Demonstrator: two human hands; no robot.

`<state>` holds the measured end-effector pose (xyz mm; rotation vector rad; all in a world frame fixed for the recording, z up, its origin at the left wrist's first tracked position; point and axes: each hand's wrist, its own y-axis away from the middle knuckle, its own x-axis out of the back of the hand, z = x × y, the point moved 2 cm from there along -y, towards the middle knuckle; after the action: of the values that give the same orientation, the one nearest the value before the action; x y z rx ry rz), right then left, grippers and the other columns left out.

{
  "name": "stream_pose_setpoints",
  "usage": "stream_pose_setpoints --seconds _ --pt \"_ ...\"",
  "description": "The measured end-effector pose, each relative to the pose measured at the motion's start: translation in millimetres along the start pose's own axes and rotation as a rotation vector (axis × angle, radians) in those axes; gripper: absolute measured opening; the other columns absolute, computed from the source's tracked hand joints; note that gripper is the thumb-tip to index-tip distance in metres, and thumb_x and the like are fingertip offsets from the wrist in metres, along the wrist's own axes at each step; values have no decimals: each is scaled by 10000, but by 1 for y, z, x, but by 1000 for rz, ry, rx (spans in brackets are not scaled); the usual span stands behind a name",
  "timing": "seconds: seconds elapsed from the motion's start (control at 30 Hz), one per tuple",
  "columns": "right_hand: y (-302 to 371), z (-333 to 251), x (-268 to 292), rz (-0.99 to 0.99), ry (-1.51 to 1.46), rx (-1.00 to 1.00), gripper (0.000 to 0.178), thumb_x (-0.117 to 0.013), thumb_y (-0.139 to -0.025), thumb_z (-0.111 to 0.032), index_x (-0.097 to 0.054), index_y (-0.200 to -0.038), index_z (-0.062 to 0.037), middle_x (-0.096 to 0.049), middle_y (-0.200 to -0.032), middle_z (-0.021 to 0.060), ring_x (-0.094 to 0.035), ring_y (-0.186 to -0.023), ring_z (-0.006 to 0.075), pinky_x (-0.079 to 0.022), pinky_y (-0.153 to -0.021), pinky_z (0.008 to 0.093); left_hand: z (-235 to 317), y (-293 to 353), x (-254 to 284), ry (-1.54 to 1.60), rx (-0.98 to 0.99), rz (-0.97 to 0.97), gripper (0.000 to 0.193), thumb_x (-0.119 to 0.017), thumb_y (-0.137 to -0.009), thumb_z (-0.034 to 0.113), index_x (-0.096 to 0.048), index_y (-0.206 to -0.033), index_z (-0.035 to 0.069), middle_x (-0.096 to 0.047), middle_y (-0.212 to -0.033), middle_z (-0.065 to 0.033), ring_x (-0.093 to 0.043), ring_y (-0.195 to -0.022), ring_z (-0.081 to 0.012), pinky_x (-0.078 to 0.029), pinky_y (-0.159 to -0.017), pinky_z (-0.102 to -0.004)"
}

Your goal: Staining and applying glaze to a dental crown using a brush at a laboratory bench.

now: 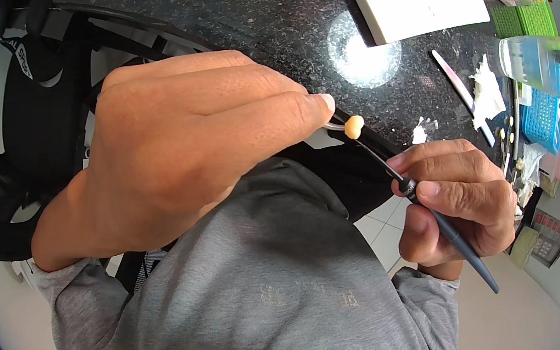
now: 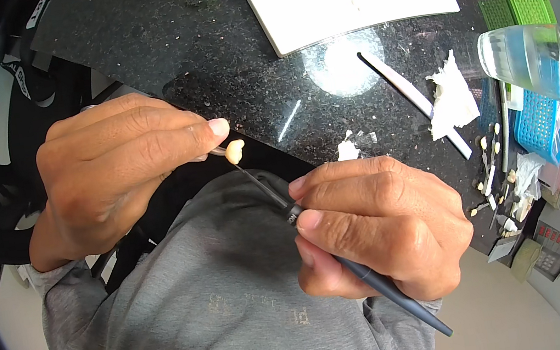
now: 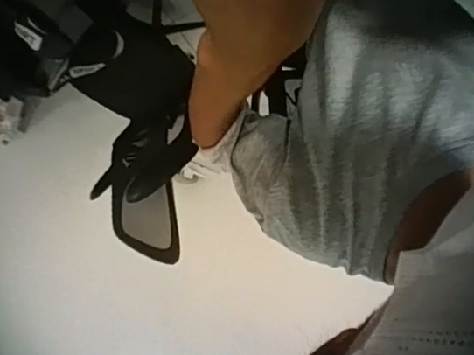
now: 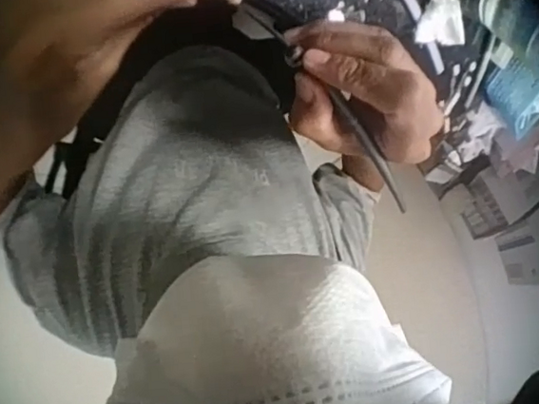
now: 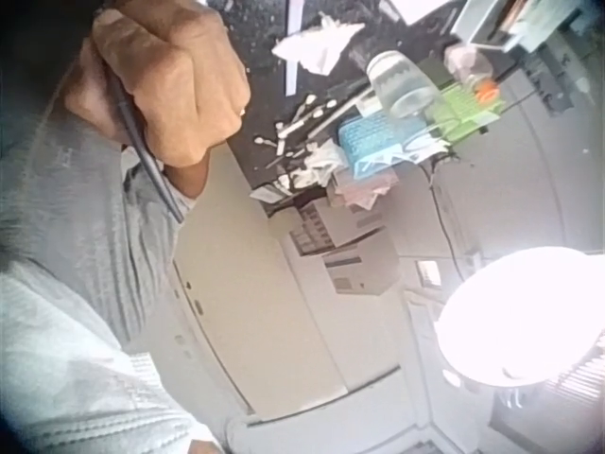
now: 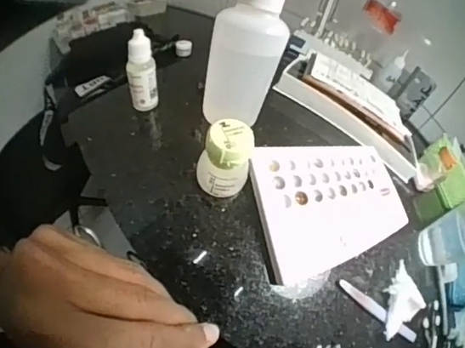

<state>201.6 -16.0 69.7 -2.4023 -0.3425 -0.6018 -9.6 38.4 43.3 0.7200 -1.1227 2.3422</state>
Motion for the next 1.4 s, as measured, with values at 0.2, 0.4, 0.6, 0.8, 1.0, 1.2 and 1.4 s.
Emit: stream_pose_setpoints --seconds 0.2,0.4,0.6,0.8,1.0,1.2,1.4 --pt "-1 -1 1 -28 41 -7 177 -640 -825 -92 -517 -902 10 -582 -711 129 -648 -651 248 -554 -569 310 1 -1 1 7 -1 -6 113 -698 -710 2 -690 -821 -20 -683 -709 -103 -680 -638 -190 -542 -522 -244" --pt "-1 0 4 -2 38 -6 189 -633 -837 -112 -492 -887 3 -584 -703 137 -640 -628 236 -550 -567 312 2 2 -5 -39 -71 43 150 -710 -703 23 -688 -836 -41 -671 -698 -117 -666 -617 -195 -531 -496 -243" --pt "-2 -1 0 -12 56 -14 184 -632 -835 -104 -494 -884 8 -583 -704 140 -636 -620 236 -552 -574 315 3 4 -7 -60 -93 85 168 -720 -703 44 -688 -839 -51 -665 -696 -124 -654 -600 -199 -526 -481 -236" --pt "0 -1 2 -3 51 -21 191 -638 -838 -113 -495 -882 7 -583 -702 138 -633 -618 235 -551 -571 315 0 3 -7 -64 -127 85 172 -717 -701 42 -687 -836 -59 -663 -697 -125 -653 -599 -196 -521 -468 -228" --pt "-2 -1 1 -5 67 -30 217 -650 -847 -145 -494 -881 2 -580 -694 132 -638 -627 240 -548 -566 314 2 3 -7 -64 -130 96 176 -714 -699 36 -687 -839 -66 -662 -706 -137 -649 -594 -200 -519 -463 -228" --pt "-4 -1 -1 -2 66 -22 194 -636 -836 -116 -495 -877 11 -580 -689 137 -639 -616 245 -543 -555 314 1 3 -7 -56 -143 105 182 -713 -696 36 -686 -842 -69 -661 -704 -140 -647 -592 -202 -515 -457 -227" --pt "-3 -2 1 7 71 -34 207 -643 -840 -131 -492 -874 6 -582 -689 142 -639 -616 246 -542 -564 312 1 3 -8 -57 -134 110 164 -706 -700 42 -687 -821 -67 -661 -693 -142 -647 -583 -205 -519 -457 -230"
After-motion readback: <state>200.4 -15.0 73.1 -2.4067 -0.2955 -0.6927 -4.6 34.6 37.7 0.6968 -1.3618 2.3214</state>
